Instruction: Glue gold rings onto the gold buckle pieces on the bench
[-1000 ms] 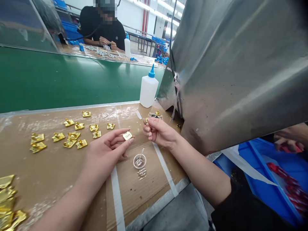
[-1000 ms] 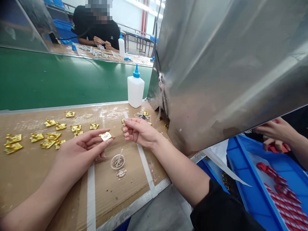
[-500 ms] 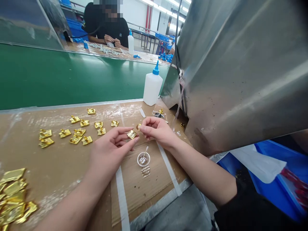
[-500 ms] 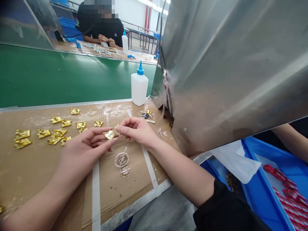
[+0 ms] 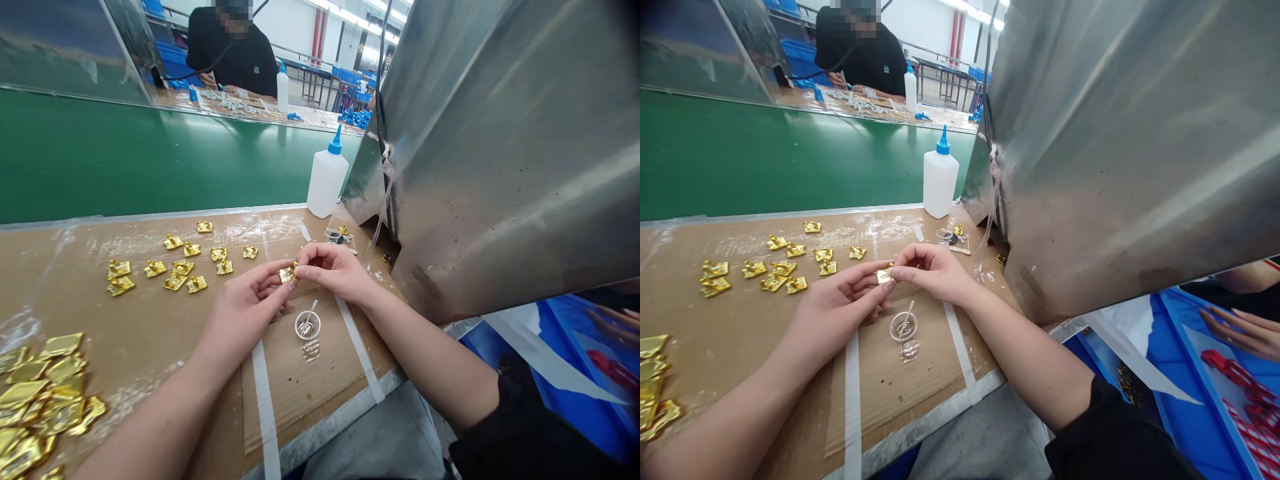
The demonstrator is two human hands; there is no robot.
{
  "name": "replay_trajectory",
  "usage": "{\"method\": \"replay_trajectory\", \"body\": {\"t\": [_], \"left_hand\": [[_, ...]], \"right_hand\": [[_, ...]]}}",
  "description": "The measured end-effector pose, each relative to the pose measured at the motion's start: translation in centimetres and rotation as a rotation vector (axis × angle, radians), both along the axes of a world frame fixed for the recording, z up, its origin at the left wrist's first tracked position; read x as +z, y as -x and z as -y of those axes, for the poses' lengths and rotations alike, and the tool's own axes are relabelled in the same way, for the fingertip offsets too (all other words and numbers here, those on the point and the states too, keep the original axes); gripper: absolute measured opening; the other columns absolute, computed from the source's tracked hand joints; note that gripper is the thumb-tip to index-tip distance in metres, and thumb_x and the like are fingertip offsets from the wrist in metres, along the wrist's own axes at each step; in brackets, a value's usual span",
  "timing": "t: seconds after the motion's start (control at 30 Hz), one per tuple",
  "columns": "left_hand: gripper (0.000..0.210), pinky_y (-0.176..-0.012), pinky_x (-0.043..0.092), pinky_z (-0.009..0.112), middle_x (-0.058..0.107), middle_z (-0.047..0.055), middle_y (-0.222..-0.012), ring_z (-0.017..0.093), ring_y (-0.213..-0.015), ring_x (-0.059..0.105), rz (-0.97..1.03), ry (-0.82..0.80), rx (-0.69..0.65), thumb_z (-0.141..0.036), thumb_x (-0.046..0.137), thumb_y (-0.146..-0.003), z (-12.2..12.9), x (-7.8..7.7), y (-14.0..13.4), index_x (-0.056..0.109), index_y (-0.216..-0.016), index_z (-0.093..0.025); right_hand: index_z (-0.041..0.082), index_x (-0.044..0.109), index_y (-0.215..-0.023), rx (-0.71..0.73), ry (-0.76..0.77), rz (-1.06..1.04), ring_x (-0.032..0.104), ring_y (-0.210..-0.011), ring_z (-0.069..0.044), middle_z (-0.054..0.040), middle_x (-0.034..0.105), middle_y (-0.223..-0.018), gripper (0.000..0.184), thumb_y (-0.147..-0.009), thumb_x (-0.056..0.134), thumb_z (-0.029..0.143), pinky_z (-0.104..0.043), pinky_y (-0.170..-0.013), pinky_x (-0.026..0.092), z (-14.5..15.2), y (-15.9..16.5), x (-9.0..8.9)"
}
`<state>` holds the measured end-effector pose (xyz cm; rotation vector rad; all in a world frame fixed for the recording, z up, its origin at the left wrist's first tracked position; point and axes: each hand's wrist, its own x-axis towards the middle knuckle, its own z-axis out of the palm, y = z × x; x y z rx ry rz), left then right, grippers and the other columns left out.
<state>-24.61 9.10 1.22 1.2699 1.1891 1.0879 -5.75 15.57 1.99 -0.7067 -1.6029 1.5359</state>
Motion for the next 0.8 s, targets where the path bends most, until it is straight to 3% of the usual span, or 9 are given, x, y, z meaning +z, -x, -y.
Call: {"method": "replay_trajectory", "body": {"t": [0.13,0.3,0.47,0.8], "left_hand": [[0.049,-0.062,0.056,0.027,0.074,0.003,-0.088,0.020,-0.075,0.074,-0.027,0.036,-0.068,-0.046,0.075,-0.090,0.0,-0.4,0.2,0.067,-0.133,-0.022],[0.044,-0.067,0.057,0.029,0.071,0.001,-0.082,0.020,-0.078,0.072,-0.079,0.002,-0.154,-0.045,0.065,-0.097,0.1,0.2,0.2,0.060,-0.134,-0.021],[0.036,-0.067,0.058,0.030,0.072,0.000,-0.091,0.019,-0.079,0.073,-0.050,0.001,-0.149,-0.043,0.063,-0.099,0.1,0.3,0.2,0.052,-0.128,-0.024],[0.040,-0.083,0.059,0.037,0.078,0.004,-0.099,0.023,-0.090,0.075,-0.213,-0.160,-0.121,-0.039,0.058,-0.101,0.5,1.2,0.5,0.063,-0.138,-0.023]], "right_hand": [[0.016,0.066,-0.083,0.062,-0.023,0.044,0.055,-0.072,-0.011,0.0019,0.063,-0.079,0.031,-0.079,0.087,0.039,-0.024,-0.068,0.045,0.0,-0.3,0.3],[0.016,0.062,-0.086,0.188,0.037,0.025,0.059,-0.074,-0.012,0.0032,0.059,-0.076,0.033,-0.087,0.080,0.044,-0.026,-0.073,0.047,0.2,-0.5,0.5],[0.016,0.064,-0.086,0.176,-0.007,0.030,0.055,-0.071,-0.011,0.0046,0.053,-0.072,0.030,-0.089,0.079,0.042,-0.026,-0.072,0.047,-0.1,-0.7,0.2],[0.015,0.067,-0.083,0.153,-0.011,0.082,0.040,-0.064,-0.008,0.0057,0.047,-0.070,0.027,-0.086,0.082,0.037,-0.023,-0.063,0.034,-0.1,-0.8,-0.2]]}}
